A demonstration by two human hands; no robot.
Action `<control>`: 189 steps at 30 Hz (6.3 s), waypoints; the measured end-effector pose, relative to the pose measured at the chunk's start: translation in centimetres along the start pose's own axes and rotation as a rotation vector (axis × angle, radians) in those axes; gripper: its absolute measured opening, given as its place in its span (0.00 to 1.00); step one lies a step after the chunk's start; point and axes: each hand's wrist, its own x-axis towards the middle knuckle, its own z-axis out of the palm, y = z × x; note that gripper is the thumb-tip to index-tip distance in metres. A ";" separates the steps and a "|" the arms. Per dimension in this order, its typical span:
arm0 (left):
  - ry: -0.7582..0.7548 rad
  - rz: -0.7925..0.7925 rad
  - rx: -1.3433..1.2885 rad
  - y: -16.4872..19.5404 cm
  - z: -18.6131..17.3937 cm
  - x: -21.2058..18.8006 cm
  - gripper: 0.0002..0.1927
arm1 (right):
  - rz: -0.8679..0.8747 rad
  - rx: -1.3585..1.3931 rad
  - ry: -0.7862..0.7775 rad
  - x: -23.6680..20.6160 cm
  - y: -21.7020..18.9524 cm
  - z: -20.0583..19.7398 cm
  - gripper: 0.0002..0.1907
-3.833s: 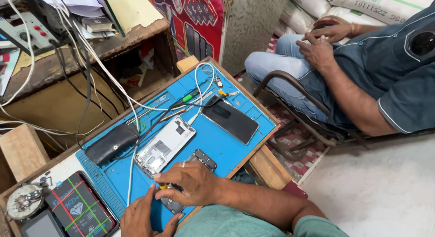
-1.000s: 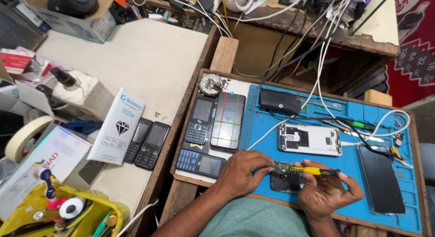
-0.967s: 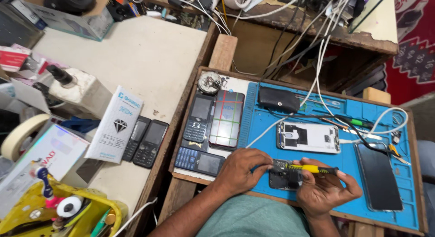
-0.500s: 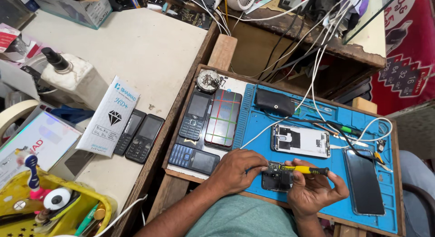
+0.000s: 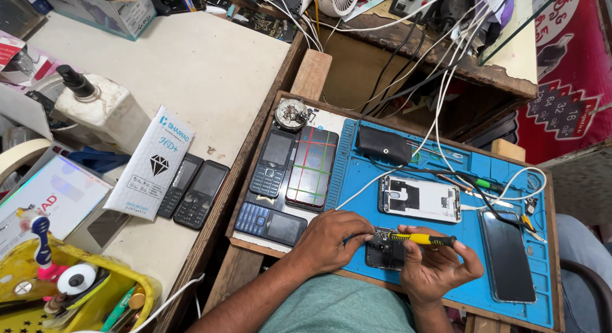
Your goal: The person uses a yellow-handled screwdriver to unscrew and manipulate components inside a disassembled mobile phone on a blue work mat. The person repeatedly adjusts the phone and uses the screwdriver on various internal parts.
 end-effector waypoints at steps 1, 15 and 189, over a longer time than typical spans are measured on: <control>-0.006 -0.004 0.004 0.0 0.0 0.0 0.04 | -0.013 -0.003 -0.013 0.1 0.0 0.0 0.33; -0.015 0.047 0.020 0.0 -0.1 0.0 0.05 | -0.006 -0.052 -0.020 -0.2 0.1 0.0 0.37; -0.161 0.001 0.105 1.3 1.5 -0.7 0.40 | 0.168 -0.686 0.197 -4.9 7.0 -18.9 0.33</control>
